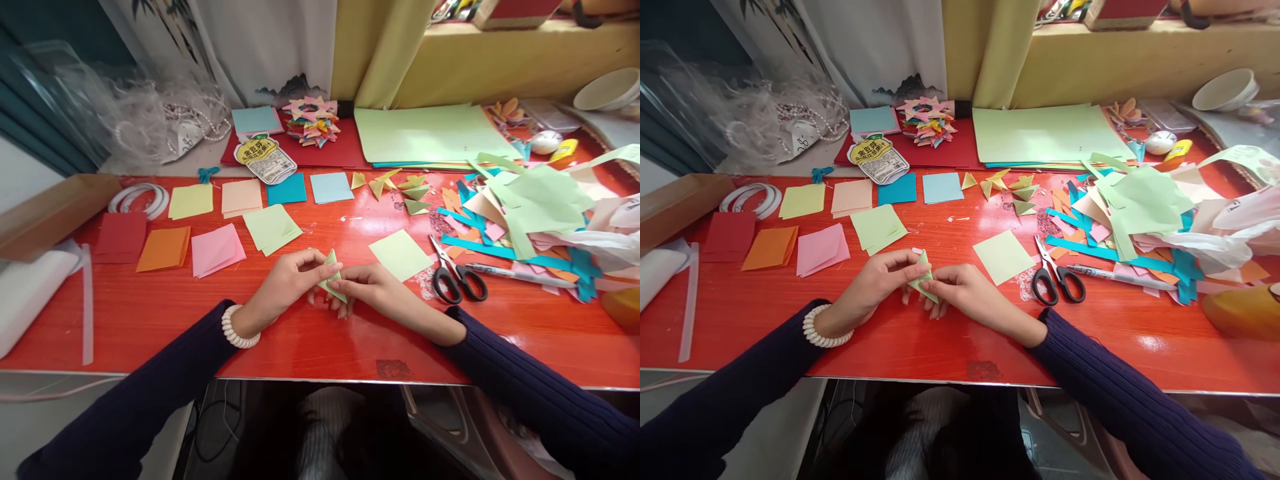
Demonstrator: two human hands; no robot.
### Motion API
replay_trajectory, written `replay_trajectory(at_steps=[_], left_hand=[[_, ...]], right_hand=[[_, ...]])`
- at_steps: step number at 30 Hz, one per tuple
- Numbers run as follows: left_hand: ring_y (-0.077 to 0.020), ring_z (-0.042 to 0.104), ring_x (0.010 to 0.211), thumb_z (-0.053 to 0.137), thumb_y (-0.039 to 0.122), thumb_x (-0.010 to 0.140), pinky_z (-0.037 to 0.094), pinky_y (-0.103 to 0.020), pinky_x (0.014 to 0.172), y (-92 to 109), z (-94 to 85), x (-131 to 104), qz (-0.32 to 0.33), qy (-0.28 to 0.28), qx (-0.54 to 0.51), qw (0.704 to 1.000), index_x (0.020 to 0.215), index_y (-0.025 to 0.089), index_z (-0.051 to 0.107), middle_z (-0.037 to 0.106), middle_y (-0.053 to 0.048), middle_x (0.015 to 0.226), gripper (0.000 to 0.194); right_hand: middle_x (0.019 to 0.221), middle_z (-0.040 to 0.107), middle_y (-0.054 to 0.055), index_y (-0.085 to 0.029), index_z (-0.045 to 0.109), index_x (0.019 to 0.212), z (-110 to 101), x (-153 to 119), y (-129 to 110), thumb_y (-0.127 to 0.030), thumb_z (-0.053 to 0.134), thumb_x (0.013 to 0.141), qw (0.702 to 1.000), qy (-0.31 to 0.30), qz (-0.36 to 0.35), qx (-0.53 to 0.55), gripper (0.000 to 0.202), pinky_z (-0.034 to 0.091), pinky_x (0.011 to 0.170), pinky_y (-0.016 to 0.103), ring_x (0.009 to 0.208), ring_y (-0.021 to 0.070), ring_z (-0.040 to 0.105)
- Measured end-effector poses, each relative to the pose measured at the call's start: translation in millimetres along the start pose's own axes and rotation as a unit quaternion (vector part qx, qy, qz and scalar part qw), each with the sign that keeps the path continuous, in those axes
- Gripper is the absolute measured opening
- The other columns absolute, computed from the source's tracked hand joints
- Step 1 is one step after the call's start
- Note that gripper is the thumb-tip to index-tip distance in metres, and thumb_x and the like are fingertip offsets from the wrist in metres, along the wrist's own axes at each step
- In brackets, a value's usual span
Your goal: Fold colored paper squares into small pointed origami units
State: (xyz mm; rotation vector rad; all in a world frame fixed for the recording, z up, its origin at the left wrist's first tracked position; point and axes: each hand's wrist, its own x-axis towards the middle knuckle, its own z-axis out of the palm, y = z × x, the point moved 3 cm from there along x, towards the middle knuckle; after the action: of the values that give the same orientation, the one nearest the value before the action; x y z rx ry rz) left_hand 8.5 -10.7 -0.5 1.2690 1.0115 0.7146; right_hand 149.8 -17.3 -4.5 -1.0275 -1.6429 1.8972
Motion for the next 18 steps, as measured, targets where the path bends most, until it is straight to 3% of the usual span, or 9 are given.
replay_trajectory(at_steps=[6,8,10,13,16,18], left_hand=[[-0.0041,0.042,0.051,0.062,0.038,0.078,0.033,-0.014,0.043,-1,-3.9,0,-0.009,0.01,-0.001,1.0,0.065,0.014,0.055,0.048,0.003,0.06,0.029],[-0.0027,0.034,0.048,0.062,0.037,0.079,0.027,-0.015,0.041,-1,-4.0,0,-0.028,-0.002,0.001,1.0,0.064,0.014,0.054,0.044,0.004,0.058,0.029],[-0.0025,0.028,0.045,0.062,0.038,0.079,0.024,-0.016,0.04,1,-5.9,0,-0.01,0.019,0.013,1.0,0.065,0.014,0.054,0.041,0.005,0.056,0.028],[-0.0038,0.034,0.046,0.06,0.037,0.081,0.031,-0.019,0.042,9,-13.2,-5,0.102,0.136,0.079,0.982,0.07,0.017,0.055,0.046,0.004,0.062,0.023],[-0.008,0.051,0.062,0.06,0.03,0.082,0.044,-0.022,0.057,19,-15.4,-16,0.277,0.217,0.209,0.912,0.073,0.019,0.059,0.056,0.0,0.076,0.015],[-0.0096,0.054,0.072,0.062,0.023,0.081,0.046,-0.022,0.062,22,-11.3,-22,0.381,0.199,0.299,0.852,0.077,0.02,0.061,0.057,-0.001,0.085,0.005]], right_hand=[[0.066,0.064,0.003,-0.014,0.061,0.075,-1,-3,-2,-0.04,0.047,0.088,0.994,-0.004,-0.045,-0.101,0.032,0.047,0.061,0.025,0.059,0.0124,0.06],[0.064,0.063,0.002,-0.016,0.061,0.075,-2,-4,-3,-0.038,0.047,0.089,0.977,0.024,-0.088,-0.194,0.03,0.044,0.06,0.025,0.059,0.0121,0.058],[0.069,0.063,0.003,-0.016,0.061,0.079,-7,-4,-3,-0.037,0.05,0.087,0.956,0.091,-0.11,-0.257,0.025,0.043,0.06,0.025,0.061,0.0122,0.057],[0.067,0.063,0.004,-0.016,0.059,0.079,-15,-4,-2,-0.049,0.049,0.085,0.968,0.17,-0.055,-0.177,0.036,0.044,0.054,0.025,0.055,0.0122,0.057],[0.061,0.064,0.008,-0.013,0.06,0.07,-8,-3,3,-0.062,0.033,0.086,0.996,0.069,0.058,0.022,0.058,0.049,0.05,0.027,0.049,0.0135,0.06],[0.071,0.068,0.01,-0.012,0.062,0.076,-2,-4,1,-0.06,0.036,0.086,0.99,0.011,0.067,0.121,0.056,0.053,0.056,0.027,0.058,0.0152,0.065]])
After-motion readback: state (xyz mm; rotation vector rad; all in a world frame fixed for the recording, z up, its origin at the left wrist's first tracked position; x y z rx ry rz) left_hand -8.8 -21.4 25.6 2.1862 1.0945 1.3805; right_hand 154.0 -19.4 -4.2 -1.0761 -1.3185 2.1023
